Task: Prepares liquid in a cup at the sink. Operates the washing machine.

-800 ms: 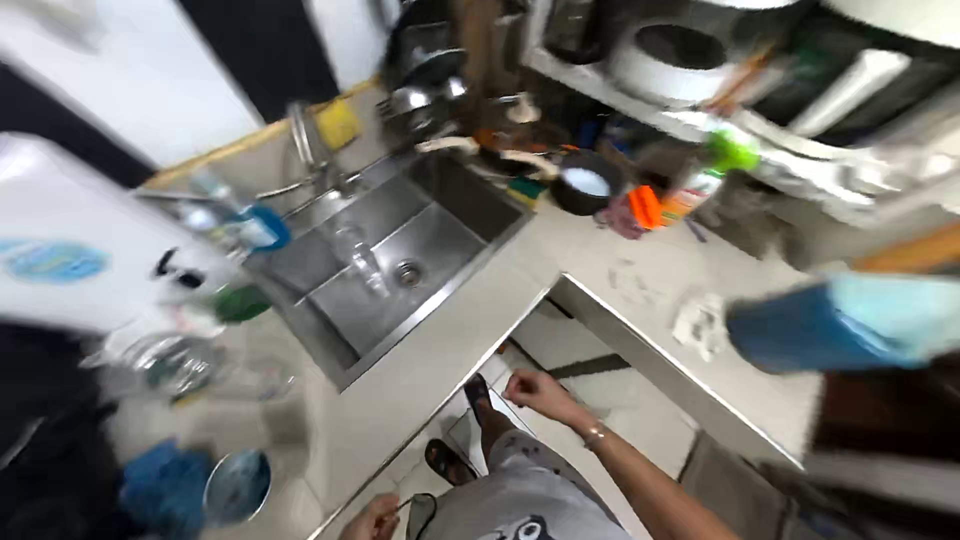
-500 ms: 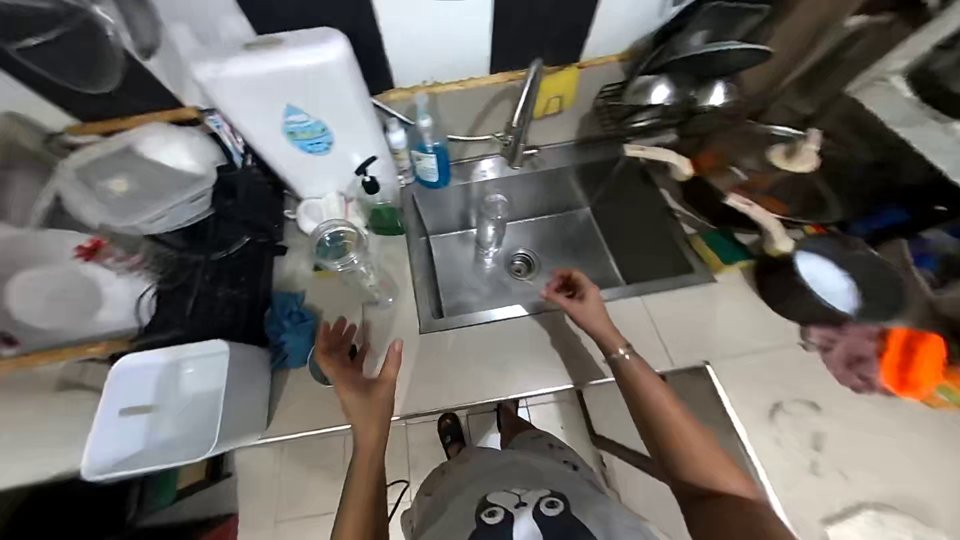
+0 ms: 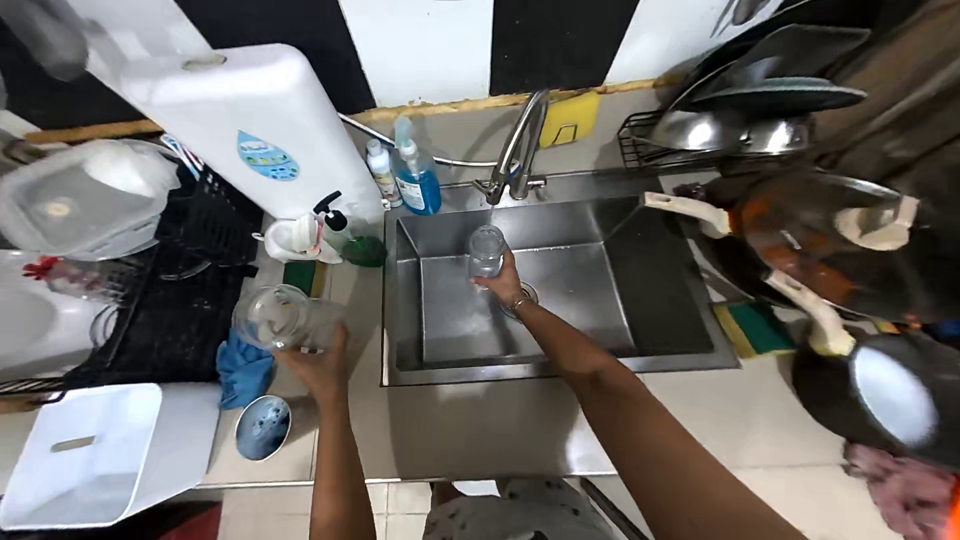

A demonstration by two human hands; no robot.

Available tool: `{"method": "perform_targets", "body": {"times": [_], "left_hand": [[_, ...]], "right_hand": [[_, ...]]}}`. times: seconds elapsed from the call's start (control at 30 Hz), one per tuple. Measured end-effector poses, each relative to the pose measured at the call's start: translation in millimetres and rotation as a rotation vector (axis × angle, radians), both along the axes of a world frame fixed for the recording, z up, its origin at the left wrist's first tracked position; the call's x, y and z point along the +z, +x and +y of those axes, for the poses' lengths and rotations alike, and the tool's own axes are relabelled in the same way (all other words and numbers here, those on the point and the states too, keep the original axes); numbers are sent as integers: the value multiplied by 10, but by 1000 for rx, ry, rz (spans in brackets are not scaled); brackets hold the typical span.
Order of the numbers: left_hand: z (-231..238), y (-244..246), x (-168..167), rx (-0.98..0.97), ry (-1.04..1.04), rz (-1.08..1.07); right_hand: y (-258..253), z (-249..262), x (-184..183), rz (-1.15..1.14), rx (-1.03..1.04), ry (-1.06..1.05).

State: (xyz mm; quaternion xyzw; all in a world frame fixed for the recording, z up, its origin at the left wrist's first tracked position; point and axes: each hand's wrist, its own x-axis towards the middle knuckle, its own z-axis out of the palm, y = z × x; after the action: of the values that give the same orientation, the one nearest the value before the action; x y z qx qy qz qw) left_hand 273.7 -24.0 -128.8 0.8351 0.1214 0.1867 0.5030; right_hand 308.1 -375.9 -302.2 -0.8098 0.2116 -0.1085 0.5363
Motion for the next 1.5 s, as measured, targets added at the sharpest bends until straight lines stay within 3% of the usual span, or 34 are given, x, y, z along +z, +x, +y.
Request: {"method": "perform_targets", "body": {"times": [0.1, 0.23, 0.47, 0.63, 0.8, 0.97, 1.07, 1.13, 1.2, 1.33, 1.43, 1.5], "left_hand": [[-266, -145, 30, -123, -30, -64], [-872, -137, -124, -354, -121, 14], [-1679, 462, -883, -528, -2, 373], [-2152, 731, -1459, -639, 62, 303], [-2466, 902, -1768, -625, 145, 418], [-2534, 972, -1867, -721, -38, 249], [-2495, 902, -1743, -760, 107, 344], [-2496, 701, -1427, -731, 200, 499], [-2410, 404, -986, -645, 159, 542], [-1825, -465, -399, -772, -173, 198], [-978, -1162, -47, -1056, -281, 16], [-349, -1490, -30, -1207, -298, -16]], "right_hand": [[90, 9, -36, 55, -10, 55], [154, -10, -73, 101, -1, 34], [-52, -316, 76, 110, -60, 63], [-443, -723, 414, 3, -106, 55], [-958, -1006, 988, -13, -170, -4], [-1598, -1005, 1629, -19, -256, -49], [-1992, -895, 1833, -76, -330, -86], [-2257, -740, 1950, -127, -377, -105], [-2442, -543, 2026, -142, -378, -126], [-2592, -35, 2205, -128, -322, -132], [-2505, 467, 2291, -145, -210, -150], [-2385, 810, 2291, -158, -132, -117]]}}
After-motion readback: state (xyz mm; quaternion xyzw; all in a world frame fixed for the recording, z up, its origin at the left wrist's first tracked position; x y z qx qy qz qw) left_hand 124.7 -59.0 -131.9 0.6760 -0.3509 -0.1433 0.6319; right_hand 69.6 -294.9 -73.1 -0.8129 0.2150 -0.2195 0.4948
